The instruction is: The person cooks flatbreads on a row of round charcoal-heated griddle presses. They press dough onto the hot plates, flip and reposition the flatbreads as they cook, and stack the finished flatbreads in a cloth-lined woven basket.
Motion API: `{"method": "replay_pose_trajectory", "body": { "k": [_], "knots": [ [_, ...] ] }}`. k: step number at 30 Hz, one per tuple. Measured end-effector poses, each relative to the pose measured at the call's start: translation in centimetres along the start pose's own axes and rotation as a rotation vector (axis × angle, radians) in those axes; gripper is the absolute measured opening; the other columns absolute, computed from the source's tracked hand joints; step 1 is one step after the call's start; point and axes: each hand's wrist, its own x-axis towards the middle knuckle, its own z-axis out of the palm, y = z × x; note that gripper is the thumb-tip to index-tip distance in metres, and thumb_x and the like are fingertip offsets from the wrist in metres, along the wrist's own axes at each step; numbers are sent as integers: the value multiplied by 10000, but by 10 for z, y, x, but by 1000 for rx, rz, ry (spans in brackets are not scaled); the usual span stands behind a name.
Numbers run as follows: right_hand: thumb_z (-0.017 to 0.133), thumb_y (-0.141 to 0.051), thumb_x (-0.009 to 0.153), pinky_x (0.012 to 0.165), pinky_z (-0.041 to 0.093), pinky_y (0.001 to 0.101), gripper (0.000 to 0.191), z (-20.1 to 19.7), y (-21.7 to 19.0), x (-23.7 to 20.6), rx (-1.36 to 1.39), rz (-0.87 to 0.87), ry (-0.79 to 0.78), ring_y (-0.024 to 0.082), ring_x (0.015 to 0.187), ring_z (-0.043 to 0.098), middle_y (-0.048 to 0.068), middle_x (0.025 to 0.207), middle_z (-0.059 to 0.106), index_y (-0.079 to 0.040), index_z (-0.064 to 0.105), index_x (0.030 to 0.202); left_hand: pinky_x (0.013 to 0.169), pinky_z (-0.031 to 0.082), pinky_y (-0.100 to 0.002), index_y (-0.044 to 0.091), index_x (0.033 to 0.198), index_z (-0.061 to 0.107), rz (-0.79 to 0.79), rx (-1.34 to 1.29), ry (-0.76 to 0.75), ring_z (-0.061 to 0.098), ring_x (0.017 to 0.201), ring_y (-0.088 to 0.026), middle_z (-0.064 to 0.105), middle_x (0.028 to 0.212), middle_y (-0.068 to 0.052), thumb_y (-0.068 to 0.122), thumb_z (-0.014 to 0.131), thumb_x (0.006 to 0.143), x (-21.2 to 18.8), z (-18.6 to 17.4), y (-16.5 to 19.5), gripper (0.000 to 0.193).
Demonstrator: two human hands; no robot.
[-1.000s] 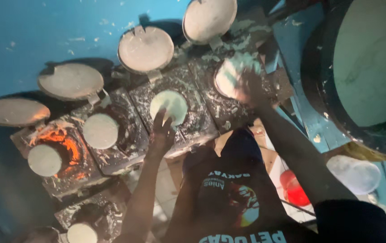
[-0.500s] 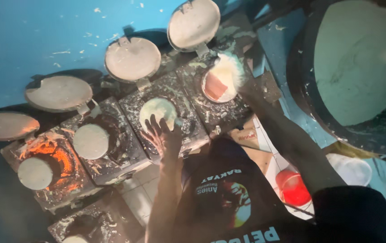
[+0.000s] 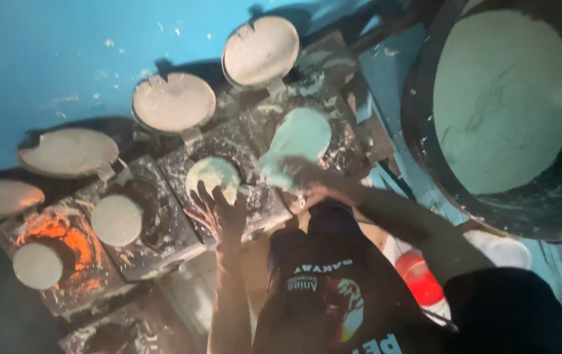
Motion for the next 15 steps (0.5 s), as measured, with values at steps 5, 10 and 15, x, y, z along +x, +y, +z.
{"method": "replay_pose_trajectory", "body": {
  "k": [5,10,15],
  "knots": [
    [587,-278,999,1159,409,490,503,-41,56,14,-131,167,96,354,1440,424,155,1570,479,-99,547,1468,1182,85,-773,40,1237,664,31,-15,28,220,1527,-481,362,1598,-207,422,738,845,-4,-6,2,553],
    [588,-276,998,1157,410,486,513,-11,49,20,-179,82,18,357,1449,417,157,1583,472,-100,544,1478,1167,112,-759,48,1212,705,9,3,41,255,1507,-461,407,1562,-191,394,732,854,-4,-5,-1,498],
    [573,-310,1011,1181,402,487,545,23,15,23,-177,90,39,361,1484,389,159,1612,431,-78,506,1499,1169,136,-744,76,1178,723,27,20,39,287,1480,-436,438,1538,-185,385,728,850,-2,-4,-2,451]
  ]
}}
